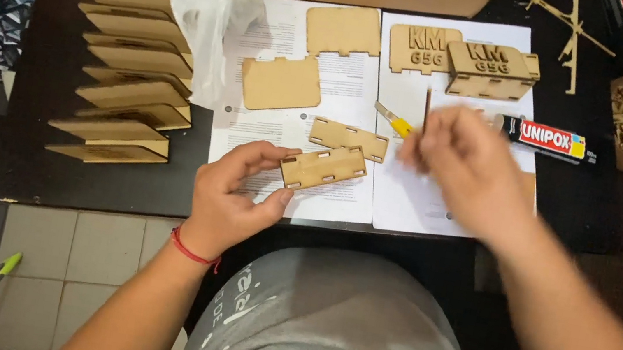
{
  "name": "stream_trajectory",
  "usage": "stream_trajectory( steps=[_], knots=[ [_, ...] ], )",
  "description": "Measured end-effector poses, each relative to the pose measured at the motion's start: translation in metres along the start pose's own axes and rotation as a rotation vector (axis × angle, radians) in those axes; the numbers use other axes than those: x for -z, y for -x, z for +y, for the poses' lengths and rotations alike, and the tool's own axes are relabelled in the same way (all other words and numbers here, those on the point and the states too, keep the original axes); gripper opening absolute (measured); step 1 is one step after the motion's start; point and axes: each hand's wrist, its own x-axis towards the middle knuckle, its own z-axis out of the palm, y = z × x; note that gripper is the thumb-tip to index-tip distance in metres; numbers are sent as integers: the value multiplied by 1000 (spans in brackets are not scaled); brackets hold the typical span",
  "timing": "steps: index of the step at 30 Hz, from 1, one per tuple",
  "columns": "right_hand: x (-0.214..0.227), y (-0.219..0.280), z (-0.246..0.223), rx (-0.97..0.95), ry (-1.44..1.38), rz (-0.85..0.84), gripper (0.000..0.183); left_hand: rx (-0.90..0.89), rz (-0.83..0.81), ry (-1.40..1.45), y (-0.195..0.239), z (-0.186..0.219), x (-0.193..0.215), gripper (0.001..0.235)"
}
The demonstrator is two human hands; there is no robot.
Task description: Applying adhesive to laser-cut wooden components and assembling them according to instructions.
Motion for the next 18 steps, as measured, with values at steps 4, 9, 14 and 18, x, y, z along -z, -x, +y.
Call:
stream_trajectory(
  steps=[4,9,14,18],
  knots=[
    [-29,31,47,29,-373,45,7,-67,84,307,-1,-8,-6,41],
    [-39,39,42,24,-546,-89,11,-21,121,535,-7,-10,-23,50],
    [-51,46,49,18,-692,-163,16,19,144,779,-14,-13,-34,48],
    [-59,50,46,24,-713,-178,13,52,130,883,-17,-11,-46,46]
  ],
)
